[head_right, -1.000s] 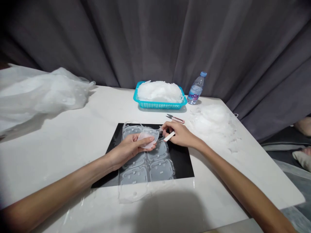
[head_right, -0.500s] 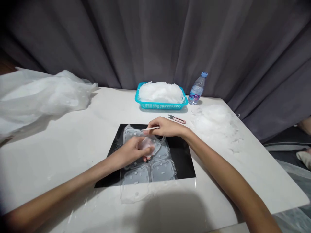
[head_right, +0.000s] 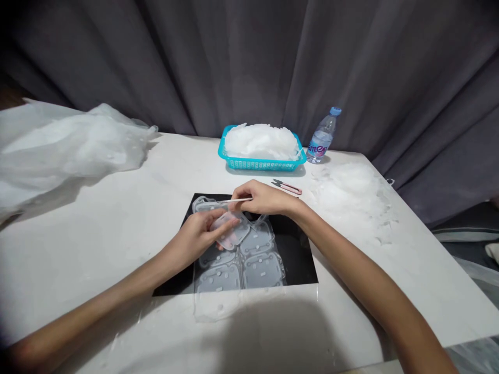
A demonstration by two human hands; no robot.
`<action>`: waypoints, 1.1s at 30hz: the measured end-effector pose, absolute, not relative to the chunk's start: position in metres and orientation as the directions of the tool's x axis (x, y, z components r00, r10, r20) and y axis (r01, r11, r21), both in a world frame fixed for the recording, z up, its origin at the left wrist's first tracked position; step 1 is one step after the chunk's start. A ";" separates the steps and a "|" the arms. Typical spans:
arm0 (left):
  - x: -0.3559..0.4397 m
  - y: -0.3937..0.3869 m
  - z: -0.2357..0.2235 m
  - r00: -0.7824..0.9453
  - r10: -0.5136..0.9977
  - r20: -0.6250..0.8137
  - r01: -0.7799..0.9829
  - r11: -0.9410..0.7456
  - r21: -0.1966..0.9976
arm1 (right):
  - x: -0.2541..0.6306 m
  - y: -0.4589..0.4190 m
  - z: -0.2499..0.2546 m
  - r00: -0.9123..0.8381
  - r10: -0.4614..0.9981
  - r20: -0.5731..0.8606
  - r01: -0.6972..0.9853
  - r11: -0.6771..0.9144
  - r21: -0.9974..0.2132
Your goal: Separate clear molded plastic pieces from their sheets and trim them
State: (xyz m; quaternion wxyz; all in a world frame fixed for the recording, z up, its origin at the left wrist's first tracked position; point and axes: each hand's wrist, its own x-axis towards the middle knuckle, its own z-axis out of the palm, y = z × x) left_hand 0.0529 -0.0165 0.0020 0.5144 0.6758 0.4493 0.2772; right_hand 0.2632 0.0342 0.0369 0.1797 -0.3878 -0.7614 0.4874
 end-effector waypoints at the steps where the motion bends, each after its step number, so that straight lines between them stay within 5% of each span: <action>1: 0.052 -0.017 0.001 0.444 0.892 -0.082 0.322 -0.073 0.944 | 0.262 0.034 0.035 -0.635 0.762 -0.128 0.422 0.203 -0.883; 9: 0.053 -0.023 -0.005 0.465 0.883 -0.066 0.395 -0.140 0.908 | 0.262 0.034 0.030 -0.728 0.662 -0.178 0.375 0.167 -0.912; 16: 0.053 -0.033 0.001 0.542 0.836 0.084 0.446 -0.371 0.814 | 0.274 0.029 0.056 -0.721 0.637 -0.274 0.577 0.332 -0.746; 26: 0.063 -0.050 -0.008 0.771 0.622 0.140 0.594 -0.781 0.193 | 0.252 0.016 0.045 -0.480 0.827 -0.294 0.837 0.330 -0.436; 33: 0.056 -0.044 -0.009 0.584 0.780 0.224 0.594 -0.599 0.536 | 0.272 0.022 0.061 -0.690 0.678 -0.252 0.590 0.325 -0.740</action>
